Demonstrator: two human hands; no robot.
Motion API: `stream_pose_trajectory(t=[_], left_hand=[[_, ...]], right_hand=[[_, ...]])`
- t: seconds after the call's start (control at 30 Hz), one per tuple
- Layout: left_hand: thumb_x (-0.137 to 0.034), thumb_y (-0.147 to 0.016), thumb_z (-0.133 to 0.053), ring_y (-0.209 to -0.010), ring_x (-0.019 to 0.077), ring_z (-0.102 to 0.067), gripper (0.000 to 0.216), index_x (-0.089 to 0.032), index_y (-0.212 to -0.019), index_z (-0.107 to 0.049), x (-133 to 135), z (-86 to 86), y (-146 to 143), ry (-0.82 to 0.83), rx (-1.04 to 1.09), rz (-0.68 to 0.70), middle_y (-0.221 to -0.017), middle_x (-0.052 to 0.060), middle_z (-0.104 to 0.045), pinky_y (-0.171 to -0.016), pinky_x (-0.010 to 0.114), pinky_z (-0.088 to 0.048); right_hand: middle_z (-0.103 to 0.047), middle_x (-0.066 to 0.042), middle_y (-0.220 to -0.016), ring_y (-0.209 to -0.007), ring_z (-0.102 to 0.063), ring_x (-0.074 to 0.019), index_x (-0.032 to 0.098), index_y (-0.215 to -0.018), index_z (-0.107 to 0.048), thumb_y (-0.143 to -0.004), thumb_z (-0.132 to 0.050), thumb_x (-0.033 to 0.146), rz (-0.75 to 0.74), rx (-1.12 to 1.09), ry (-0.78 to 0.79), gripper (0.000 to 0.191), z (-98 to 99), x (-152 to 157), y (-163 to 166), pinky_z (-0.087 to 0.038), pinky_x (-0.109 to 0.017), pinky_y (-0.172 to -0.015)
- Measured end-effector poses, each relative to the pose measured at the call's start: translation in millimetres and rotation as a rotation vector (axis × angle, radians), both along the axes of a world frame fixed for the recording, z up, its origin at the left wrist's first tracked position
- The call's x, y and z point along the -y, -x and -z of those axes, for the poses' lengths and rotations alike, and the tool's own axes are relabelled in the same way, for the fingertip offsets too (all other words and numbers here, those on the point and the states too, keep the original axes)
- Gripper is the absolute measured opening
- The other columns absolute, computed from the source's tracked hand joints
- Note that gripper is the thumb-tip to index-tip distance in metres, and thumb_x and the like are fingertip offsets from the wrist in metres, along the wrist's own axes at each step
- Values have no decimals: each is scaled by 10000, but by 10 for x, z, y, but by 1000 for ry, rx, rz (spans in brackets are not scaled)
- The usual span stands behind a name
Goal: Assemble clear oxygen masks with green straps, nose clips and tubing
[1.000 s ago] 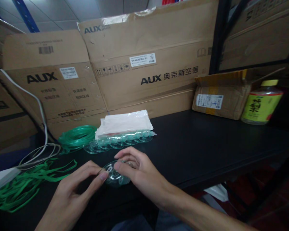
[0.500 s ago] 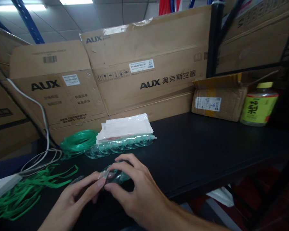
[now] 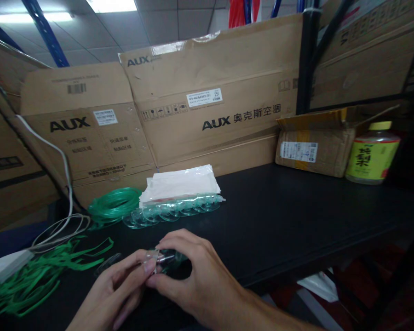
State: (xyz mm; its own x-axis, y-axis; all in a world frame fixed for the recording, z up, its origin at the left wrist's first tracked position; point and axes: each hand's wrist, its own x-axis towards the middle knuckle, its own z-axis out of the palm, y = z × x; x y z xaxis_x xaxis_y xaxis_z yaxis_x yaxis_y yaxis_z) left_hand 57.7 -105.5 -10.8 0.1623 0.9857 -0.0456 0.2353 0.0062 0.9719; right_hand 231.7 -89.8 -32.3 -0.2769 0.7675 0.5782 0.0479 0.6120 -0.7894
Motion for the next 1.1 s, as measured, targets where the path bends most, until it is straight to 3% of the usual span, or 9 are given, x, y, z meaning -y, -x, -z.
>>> stream_pose_trajectory(t=[0.17, 0.33, 0.57, 0.73, 0.93, 1.1], left_hand=[[-695, -860, -575, -432, 56, -215, 564, -144, -829, -691, -21, 39, 59, -52, 13, -13, -427, -78, -354, -493, 212, -206], [-737, -775, -652, -498, 87, -351, 599, -155, -878, -746, -28, 57, 44, -116, 32, -35, -532, -35, -442, -454, 191, -255], [-474, -859, -705, -525, 95, -465, 294, -196, -882, -797, -96, 130, 82, -396, -65, 54, -740, 26, -604, -430, 185, -379], [-391, -863, -719, -535, 107, -506, 216, -197, -836, -810, -59, 137, 63, -540, -91, -7, -677, 18, -611, -484, 196, -430], [-292, -879, -703, -562, 121, -555, 123, -228, -857, -805, -20, 116, 50, -685, -209, 35, -674, 11, -633, -512, 199, -453], [-279, -894, -656, -664, 140, -595, 97, -225, -889, -736, 28, 165, -4, -778, -181, -162, -810, 18, -637, -561, 214, -481]], right_hand=[[-705, -50, -1163, -1101, -649, -196, 220, -1094, -747, -811, -817, 260, -46, -20, 43, 295, -23, -15, -16, -497, -311, -995], [-685, -53, -1215, -1147, -633, -199, 242, -1130, -748, -828, -808, 268, -43, -82, 61, 309, -6, -31, -18, -486, -322, -1020], [-689, -57, -1200, -1148, -635, -189, 228, -1115, -750, -855, -786, 273, -78, -89, 79, 266, -10, -53, -31, -488, -305, -1022], [-703, -50, -1187, -1159, -630, -191, 235, -1102, -757, -867, -773, 280, -120, -98, 74, 240, -10, -62, -38, -470, -313, -1049], [-697, -56, -1217, -1206, -606, -203, 242, -1099, -762, -882, -756, 300, -158, -107, 118, 226, -28, -54, -48, -441, -330, -1081], [-648, -59, -1236, -1203, -598, -198, 238, -1130, -733, -885, -752, 310, -245, -161, 256, 257, -72, -57, -80, -461, -319, -1040]])
